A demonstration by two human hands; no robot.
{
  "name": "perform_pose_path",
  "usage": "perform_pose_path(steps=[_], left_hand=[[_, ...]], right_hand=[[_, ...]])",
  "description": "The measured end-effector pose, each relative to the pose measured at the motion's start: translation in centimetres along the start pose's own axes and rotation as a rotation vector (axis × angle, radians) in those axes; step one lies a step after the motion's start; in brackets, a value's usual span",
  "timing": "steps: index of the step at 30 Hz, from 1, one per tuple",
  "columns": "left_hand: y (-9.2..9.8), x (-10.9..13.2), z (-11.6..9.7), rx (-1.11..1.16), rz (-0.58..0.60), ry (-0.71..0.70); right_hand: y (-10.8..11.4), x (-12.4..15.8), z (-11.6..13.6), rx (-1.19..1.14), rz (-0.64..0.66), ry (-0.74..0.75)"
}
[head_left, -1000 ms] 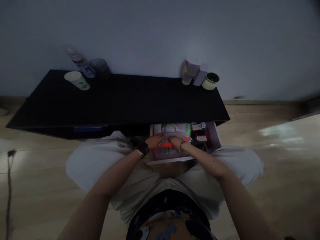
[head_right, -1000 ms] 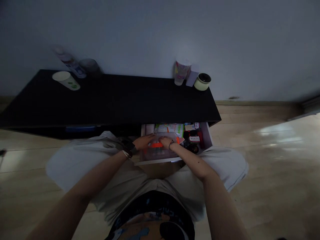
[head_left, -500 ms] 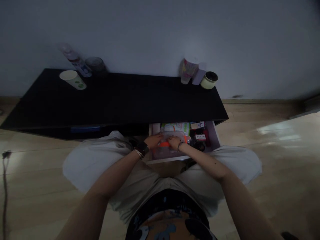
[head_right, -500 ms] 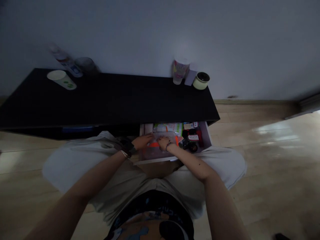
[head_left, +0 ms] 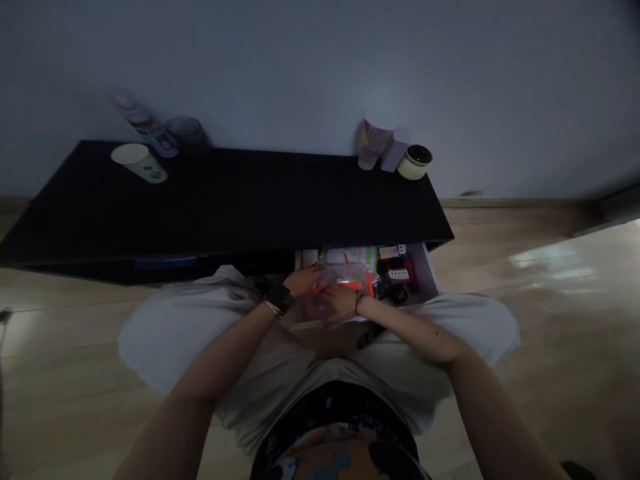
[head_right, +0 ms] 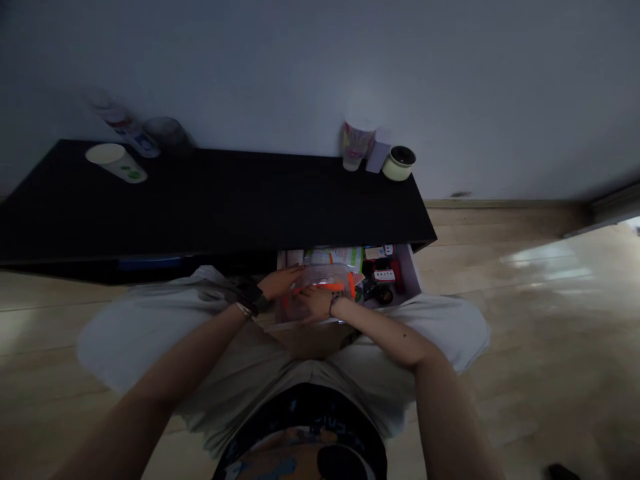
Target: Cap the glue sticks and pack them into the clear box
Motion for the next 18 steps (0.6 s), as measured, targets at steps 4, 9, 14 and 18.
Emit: perform_pose_path(steps=[4, 9, 14, 18], left_hand=[[1.4, 0.2, -0.7, 0.037, -0.051, -0.01], [2.9, 0.6, -1.2, 0.024, -0.115, -0.02], [4.8, 1.2, -1.4, -0.028, -0.208, -0.055], [6.9, 2.1, -1.6, -0.074, -0.311, -0.064]], right_hand=[[-0.8, 0.1, 0.6, 0.041, -0.032, 0.127], [-0.7, -1.0, -0.2, 0.113, -0.123, 0.116], [0.3, -2.0, -1.3, 0.151, -0.233, 0.07], [1.5, -2.3, -2.2, 0.156, -0.33, 0.018]])
Point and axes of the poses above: each hand's wrist, its own x-axis away from the middle knuckle, its own y-axis out of the back of the hand, z = x × y, the point moved 8 cm from there along -x, towards the middle knuckle, and after that the axes turned 9 degrees about -y, right-handed, at the moved point
